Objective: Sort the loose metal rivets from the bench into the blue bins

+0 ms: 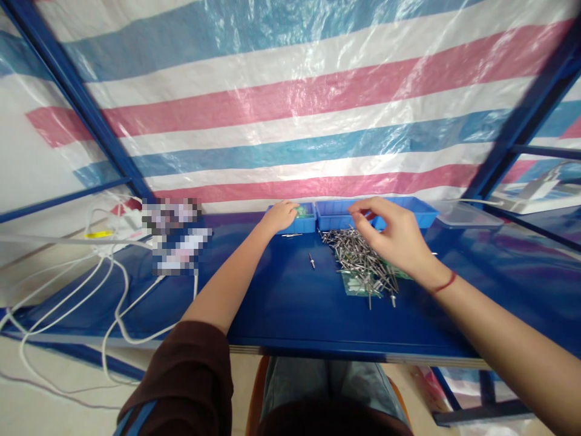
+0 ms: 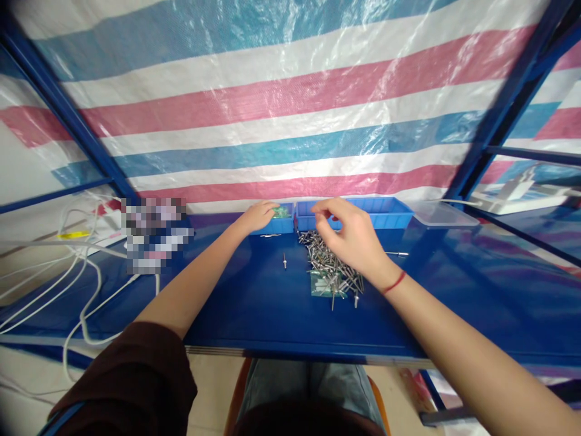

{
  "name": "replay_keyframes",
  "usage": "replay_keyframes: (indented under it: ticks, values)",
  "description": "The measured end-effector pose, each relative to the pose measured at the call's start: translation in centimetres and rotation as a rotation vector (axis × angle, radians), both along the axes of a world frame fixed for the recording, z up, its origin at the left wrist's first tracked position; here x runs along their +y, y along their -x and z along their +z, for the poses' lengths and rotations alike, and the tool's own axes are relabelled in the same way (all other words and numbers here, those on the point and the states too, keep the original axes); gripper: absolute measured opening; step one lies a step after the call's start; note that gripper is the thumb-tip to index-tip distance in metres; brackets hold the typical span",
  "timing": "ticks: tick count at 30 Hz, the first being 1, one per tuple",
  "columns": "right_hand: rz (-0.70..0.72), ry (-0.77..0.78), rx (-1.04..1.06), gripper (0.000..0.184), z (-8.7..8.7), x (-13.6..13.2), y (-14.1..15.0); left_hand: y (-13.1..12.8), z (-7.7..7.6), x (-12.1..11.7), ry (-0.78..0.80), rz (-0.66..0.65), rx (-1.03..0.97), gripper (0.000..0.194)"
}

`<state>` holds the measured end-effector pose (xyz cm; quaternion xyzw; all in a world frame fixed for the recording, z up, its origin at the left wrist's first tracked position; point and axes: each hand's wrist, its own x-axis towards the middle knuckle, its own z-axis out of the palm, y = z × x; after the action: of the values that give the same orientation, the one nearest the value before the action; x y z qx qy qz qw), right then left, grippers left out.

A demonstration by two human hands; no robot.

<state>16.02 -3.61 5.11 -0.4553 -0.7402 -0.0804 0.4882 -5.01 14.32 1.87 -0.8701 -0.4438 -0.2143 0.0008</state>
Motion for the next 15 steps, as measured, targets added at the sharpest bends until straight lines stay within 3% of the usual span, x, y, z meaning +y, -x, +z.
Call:
replay_keyframes:
  ticks: [2,5,7,10,15]
  values:
    - [0.024,0.067,-0.052,0.017,-0.2,-1.1,-1.0,0.1,0.0,-0.1,0.004,-0.018,0.018,0.038]
    - [0.108,0.186,-0.206,0.020,-1.7,-3.2,-2.7,-0.1,0.3,-1.2,-0.118,0.019,-0.067,0.042]
    - [0.167,0.272,-0.356,0.032,-3.0,-4.4,-3.6,-0.4,0.7,-2.7,-0.211,0.002,-0.133,0.044]
    - [0.181,0.345,-0.524,0.052,-4.5,-5.1,-4.4,-1.5,1.2,-5.4,-0.227,-0.151,-0.156,0.040]
    - [0.150,0.312,-0.582,0.040,-4.8,-4.0,-4.3,-3.1,1.1,-9.6,-0.055,-0.477,-0.089,0.030]
